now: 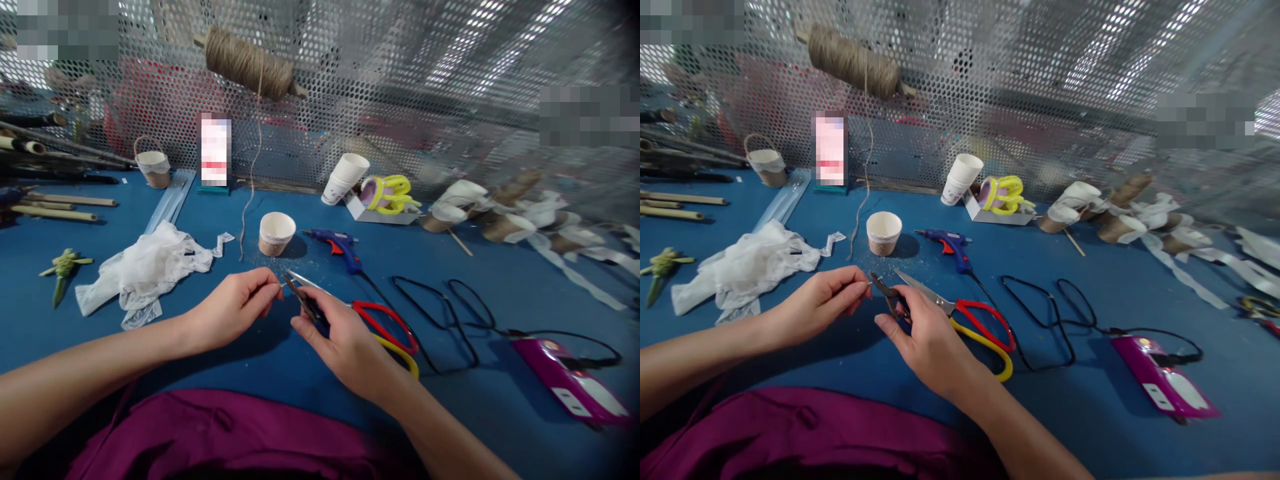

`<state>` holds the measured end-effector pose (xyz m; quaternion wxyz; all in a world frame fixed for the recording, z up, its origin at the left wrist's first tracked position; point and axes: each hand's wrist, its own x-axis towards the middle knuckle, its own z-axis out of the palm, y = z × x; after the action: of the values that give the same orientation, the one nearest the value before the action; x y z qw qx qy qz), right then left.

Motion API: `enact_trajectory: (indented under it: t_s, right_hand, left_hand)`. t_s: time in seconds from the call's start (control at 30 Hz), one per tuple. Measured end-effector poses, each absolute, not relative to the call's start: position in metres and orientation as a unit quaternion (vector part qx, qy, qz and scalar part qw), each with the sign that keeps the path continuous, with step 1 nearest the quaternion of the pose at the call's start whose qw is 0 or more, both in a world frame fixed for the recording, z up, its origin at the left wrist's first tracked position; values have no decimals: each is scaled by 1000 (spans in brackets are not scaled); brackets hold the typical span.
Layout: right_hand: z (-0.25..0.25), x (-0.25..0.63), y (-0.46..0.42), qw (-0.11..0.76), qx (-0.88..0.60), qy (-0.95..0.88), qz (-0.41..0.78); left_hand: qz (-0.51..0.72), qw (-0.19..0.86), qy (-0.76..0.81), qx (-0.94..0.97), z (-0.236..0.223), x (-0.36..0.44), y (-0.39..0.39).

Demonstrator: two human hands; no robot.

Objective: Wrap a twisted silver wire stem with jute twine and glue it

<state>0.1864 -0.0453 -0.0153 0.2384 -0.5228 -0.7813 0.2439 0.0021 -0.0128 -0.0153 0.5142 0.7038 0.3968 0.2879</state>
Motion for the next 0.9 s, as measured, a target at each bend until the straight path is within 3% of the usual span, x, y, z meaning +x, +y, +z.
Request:
enact_trajectory:
  t_s: [0.33,0.57,0.67,0.9]
  right_hand:
    - [-20,184,-46,274,-514,-783,219]
    - [-16,183,-47,250,-533,-765,263]
    - [-17,183,-46,256,-527,-769,254]
    - [-19,184,-46,275,-506,-784,231]
  left_hand:
    - [296,395,418,762,-12,2,-18]
    - [316,382,423,759,-13,3,-16]
    - [317,432,416,735,-13,2,-15]
    - [277,720,334,542,-12,2,-10]
